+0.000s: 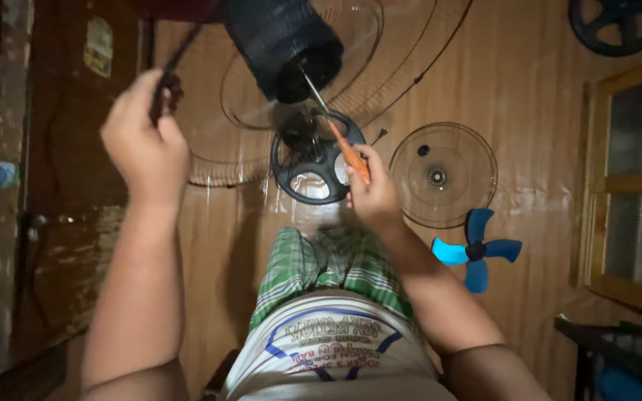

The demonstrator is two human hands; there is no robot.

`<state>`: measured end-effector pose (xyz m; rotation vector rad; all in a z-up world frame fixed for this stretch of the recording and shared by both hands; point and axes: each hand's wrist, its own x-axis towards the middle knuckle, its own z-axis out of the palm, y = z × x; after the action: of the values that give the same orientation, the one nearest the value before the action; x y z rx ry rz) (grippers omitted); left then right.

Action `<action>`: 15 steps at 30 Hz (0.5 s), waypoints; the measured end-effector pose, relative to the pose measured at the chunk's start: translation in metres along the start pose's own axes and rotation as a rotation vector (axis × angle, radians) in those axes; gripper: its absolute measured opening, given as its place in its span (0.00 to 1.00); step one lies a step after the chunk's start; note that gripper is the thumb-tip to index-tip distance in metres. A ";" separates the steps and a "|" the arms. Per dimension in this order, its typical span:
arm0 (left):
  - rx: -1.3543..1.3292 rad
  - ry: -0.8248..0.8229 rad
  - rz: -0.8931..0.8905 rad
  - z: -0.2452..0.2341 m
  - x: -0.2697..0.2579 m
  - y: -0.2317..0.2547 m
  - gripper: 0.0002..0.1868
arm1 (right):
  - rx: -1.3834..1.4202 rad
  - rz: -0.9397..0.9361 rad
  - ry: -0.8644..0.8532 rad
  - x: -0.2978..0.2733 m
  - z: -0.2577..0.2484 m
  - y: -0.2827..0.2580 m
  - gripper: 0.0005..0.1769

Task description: The person disassembles a standing fan by removing the front grill and fan blades. They then use a screwdriver to tighten screws on the fan's motor housing and rear grill assembly.

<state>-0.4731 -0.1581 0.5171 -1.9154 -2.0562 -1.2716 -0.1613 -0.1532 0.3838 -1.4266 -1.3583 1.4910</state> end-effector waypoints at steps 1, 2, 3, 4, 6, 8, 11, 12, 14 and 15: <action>0.014 0.008 0.034 0.002 0.001 -0.004 0.24 | 0.040 0.015 -0.025 0.001 0.002 0.000 0.20; 0.029 0.015 0.069 0.003 0.003 -0.006 0.26 | 0.080 0.031 -0.049 0.002 0.003 0.003 0.19; 0.043 0.025 0.098 0.008 0.002 -0.005 0.28 | 0.115 0.047 -0.077 0.003 0.000 0.008 0.18; 0.025 0.025 0.096 0.011 0.000 -0.004 0.27 | 0.195 0.088 -0.098 0.008 -0.002 0.014 0.19; -0.014 0.030 0.101 0.011 0.001 -0.001 0.25 | 0.356 0.164 -0.133 0.023 -0.004 0.024 0.19; 0.013 0.058 0.162 0.011 0.004 0.004 0.27 | 0.613 0.307 -0.202 0.032 -0.016 0.033 0.18; 0.011 0.093 0.134 0.010 -0.002 0.012 0.26 | 0.908 0.432 -0.339 0.048 -0.035 0.042 0.18; 0.003 0.105 0.105 0.009 -0.006 0.014 0.26 | 0.991 0.458 -0.392 0.052 -0.040 0.043 0.18; 0.068 0.132 0.147 0.008 -0.014 0.021 0.23 | 0.972 0.460 -0.431 0.057 -0.048 0.046 0.17; 0.099 0.145 0.171 0.009 -0.016 0.024 0.22 | 0.964 0.457 -0.448 0.059 -0.050 0.046 0.17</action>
<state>-0.4449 -0.1681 0.5152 -1.8517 -1.8086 -1.2075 -0.1152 -0.0970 0.3303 -0.7942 -0.3390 2.4005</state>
